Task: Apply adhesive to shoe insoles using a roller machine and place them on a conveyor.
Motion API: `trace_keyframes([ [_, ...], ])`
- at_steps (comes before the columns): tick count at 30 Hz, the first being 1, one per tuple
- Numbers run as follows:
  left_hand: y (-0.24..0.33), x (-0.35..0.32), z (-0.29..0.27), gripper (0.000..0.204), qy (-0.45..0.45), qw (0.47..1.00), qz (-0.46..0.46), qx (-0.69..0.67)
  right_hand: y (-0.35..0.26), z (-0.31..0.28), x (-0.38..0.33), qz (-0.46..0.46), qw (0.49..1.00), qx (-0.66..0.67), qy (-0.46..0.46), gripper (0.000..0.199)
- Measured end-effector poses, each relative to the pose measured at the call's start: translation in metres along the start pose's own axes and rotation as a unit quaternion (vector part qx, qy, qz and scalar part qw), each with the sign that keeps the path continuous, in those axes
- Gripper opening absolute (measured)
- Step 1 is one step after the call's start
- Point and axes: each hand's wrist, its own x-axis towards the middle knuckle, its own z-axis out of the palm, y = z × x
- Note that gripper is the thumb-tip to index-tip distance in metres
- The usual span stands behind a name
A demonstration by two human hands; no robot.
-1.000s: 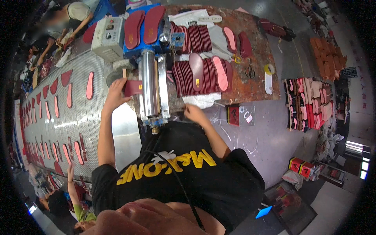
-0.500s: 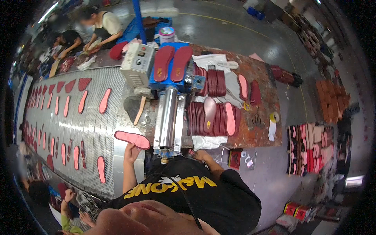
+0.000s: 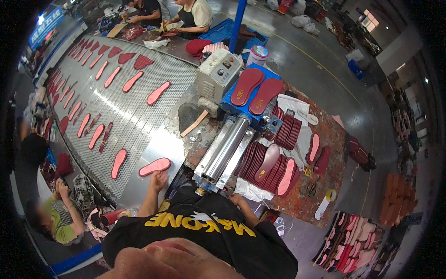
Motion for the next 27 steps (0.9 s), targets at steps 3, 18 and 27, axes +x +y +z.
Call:
trace_keyframes([
  [3, -0.009, 0.0, -0.011, 0.043, -0.015, 0.996, 0.006, 0.087, 0.0, -0.003, 0.006, 0.018, 1.0, 0.01, -0.011, 0.041],
  [18, 0.051, 0.005, 0.013, 0.058, 0.023, 0.585, 0.351, 0.731, 0.031, -0.01, -0.01, -0.067, 0.99, -0.124, -0.011, 0.039],
  [27, 0.062, -0.013, 0.028, 0.074, 0.084, 0.421, 0.364, 0.827, 0.017, -0.003, -0.017, -0.063, 0.992, -0.108, 0.013, 0.039],
])
